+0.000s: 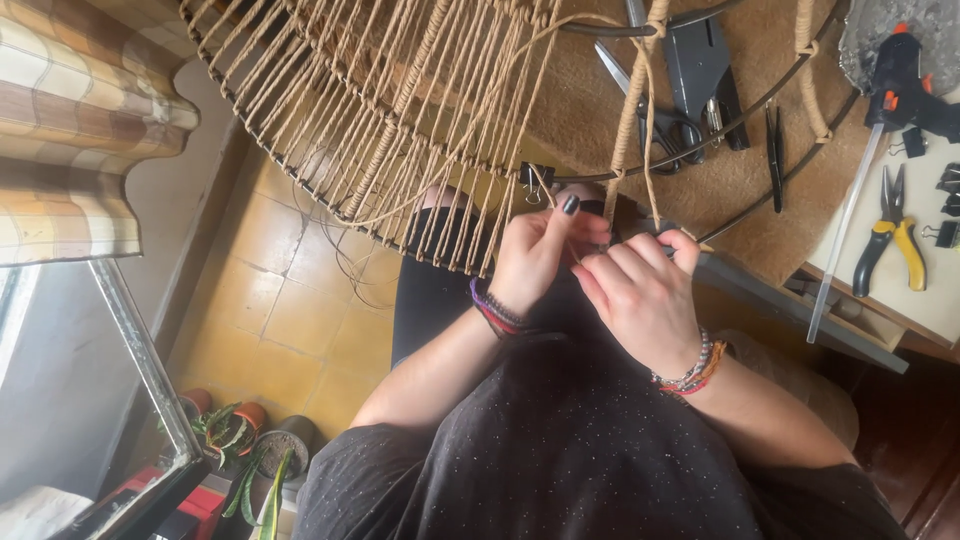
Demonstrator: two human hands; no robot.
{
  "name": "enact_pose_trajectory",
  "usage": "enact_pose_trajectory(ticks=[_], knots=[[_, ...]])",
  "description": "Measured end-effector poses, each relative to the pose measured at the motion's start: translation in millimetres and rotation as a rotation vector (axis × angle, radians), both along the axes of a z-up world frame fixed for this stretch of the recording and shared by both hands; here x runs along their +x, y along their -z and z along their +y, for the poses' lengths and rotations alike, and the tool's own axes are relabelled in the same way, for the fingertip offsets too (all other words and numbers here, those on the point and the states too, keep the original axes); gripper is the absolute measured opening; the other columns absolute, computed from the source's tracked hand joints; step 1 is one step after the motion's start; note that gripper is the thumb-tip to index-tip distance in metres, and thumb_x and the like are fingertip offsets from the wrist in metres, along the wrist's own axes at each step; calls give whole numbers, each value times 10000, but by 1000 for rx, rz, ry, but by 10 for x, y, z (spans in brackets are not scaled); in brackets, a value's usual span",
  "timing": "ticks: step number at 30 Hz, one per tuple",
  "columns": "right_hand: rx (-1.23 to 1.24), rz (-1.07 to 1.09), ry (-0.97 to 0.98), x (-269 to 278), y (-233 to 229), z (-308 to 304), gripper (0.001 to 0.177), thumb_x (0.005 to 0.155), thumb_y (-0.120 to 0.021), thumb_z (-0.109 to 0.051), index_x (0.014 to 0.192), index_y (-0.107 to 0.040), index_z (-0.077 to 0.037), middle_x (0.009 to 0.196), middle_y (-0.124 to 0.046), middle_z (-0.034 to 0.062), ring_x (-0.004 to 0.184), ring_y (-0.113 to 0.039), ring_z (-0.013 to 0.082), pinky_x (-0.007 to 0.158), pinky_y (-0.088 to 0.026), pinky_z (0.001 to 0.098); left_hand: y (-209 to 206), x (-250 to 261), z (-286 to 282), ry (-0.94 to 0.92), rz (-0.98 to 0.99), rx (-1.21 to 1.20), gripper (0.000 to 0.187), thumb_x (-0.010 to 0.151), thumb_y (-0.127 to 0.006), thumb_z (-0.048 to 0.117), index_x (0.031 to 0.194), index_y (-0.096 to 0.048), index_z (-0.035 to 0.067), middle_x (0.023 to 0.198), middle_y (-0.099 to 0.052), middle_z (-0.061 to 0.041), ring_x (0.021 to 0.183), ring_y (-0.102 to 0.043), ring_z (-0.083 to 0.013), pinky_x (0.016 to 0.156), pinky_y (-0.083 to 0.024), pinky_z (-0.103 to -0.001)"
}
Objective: Weaving rope around a metal frame to create a wicker-style chair, using a glue gun to secure the ends.
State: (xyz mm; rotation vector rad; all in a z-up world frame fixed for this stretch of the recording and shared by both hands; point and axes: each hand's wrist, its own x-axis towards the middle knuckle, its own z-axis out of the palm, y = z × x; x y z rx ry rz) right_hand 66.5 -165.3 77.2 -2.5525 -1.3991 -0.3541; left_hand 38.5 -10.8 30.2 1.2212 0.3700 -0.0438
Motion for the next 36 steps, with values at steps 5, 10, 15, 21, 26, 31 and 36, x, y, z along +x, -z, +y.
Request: enact_pose_trajectory(ticks=[5, 10, 15, 21, 26, 31, 36], knots=[[39, 8, -18, 14, -6, -10, 137, 1008, -689, -273, 914, -660, -177, 761, -570, -22, 860, -609, 168, 999, -352, 450, -46, 13, 27, -5, -15, 54, 516, 1105, -356, 323, 916, -799, 135, 741, -774, -26, 582, -721, -120, 609, -581, -215], [45, 20, -7, 28, 18, -29, 138, 1014, -683, -291, 928, -665, -185, 780, -587, -30, 879, -612, 155, 1006, -343, 451, 23, 38, 48, 41, -67, -1, 527, 1107, -326, 288, 946, -798, 116, 758, -778, -39, 642, -732, -99, 617, -587, -208], [50, 23, -18, 46, 25, -34, 138, 1012, -687, -303, 938, -681, -185, 761, -579, -39, 882, -614, 154, 1011, -339, 468, 75, -25, 188, 176, -240, -275, 497, 1147, -314, 306, 1296, -671, -6, 1132, -753, -175, 1085, -706, -174, 924, -585, -296], [48, 20, -18, 36, 86, -36, 159, 1021, -668, -319, 952, -678, -176, 777, -587, -35, 889, -620, 162, 1026, -335, 476, 32, -112, 314, 328, -356, -465, 514, 1138, -398, 302, 1580, -400, 41, 1494, -562, -186, 1395, -523, -269, 1165, -408, -390], [39, 9, -11, 25, 61, -31, 146, 1011, -679, -327, 974, -684, -185, 792, -592, -35, 909, -621, 161, 1030, -337, 483, 150, -262, 296, 370, -325, -543, 671, 1068, -441, 309, 1645, -236, 35, 1597, -399, -256, 1462, -405, -369, 1192, -304, -556], [21, -1, -22, 22, 104, -54, 114, 996, -705, -307, 958, -711, -200, 794, -621, -38, 895, -624, 147, 1029, -338, 493, 163, -325, 328, 147, -162, -272, 521, 1093, -420, 335, 1417, -519, -62, 1094, -697, -281, 881, -752, -349, 689, -655, -432], [41, 26, -3, -12, -2, -7, 122, 978, -740, -285, 952, -714, -169, 768, -615, -27, 891, -634, 163, 1018, -341, 495, 75, -314, 403, -103, -148, 774, 151, 952, -696, 369, 933, -677, 221, 744, -704, 42, 676, -710, -206, 590, -555, -302]])
